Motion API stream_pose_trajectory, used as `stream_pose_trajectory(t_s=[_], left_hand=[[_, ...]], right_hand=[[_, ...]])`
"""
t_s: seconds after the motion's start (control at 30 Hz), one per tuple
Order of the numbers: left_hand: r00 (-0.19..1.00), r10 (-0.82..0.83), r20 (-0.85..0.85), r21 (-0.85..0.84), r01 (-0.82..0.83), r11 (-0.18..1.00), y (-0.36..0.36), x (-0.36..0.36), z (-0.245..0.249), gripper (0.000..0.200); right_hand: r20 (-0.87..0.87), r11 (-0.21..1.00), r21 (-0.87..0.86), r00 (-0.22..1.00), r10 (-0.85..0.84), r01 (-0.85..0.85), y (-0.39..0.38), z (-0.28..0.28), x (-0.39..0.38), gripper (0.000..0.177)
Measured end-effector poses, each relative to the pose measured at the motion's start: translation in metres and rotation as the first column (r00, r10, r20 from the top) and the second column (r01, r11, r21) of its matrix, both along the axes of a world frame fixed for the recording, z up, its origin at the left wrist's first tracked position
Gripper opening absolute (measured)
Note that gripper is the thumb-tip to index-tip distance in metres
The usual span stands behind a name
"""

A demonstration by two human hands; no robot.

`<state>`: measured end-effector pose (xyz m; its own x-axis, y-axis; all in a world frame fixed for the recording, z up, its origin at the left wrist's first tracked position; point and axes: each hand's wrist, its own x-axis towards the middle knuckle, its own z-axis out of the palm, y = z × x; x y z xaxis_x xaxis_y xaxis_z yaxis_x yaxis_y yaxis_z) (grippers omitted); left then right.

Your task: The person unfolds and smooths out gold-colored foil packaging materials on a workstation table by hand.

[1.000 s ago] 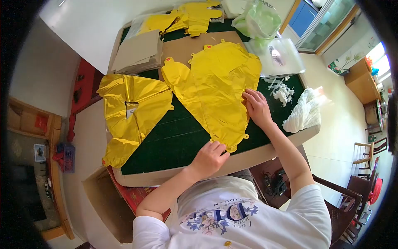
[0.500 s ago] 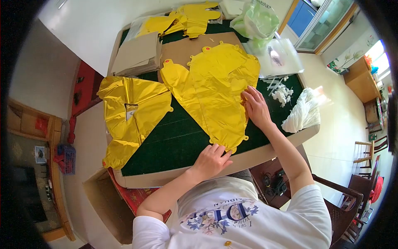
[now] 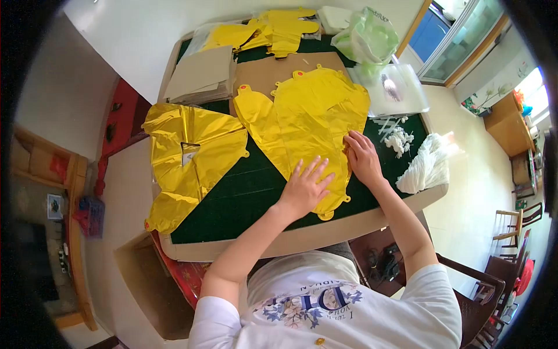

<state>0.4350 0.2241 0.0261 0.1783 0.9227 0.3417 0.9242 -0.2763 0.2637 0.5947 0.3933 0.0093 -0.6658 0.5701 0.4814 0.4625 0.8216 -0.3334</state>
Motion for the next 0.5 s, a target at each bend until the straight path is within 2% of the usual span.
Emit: stream_pose_trajectory(t_s=[0.1,0.2,0.3,0.5], left_hand=[[0.998,0.06,0.012,0.013,-0.06,0.998,0.001,-0.006,0.005,0.045],[0.997,-0.079,0.014,-0.046,0.08,0.996,-0.016,0.003,0.026,0.048],[0.985,-0.17,0.017,-0.146,0.171,0.974,-0.025,0.012,0.024,0.049],[0.992,-0.118,0.049,-0.115,0.123,0.986,-0.025,0.015,0.01,0.039]], right_hand=[[0.002,1.0,0.005,1.0,0.007,-0.007,0.001,0.001,-0.001,0.028],[-0.003,1.0,0.009,1.0,0.012,-0.012,0.0,0.0,0.001,0.028],[-0.013,1.0,0.016,1.0,0.015,-0.015,0.0,0.001,0.0,0.029],[-0.017,1.0,0.0,1.0,0.014,-0.014,-0.001,0.003,0.0,0.027]])
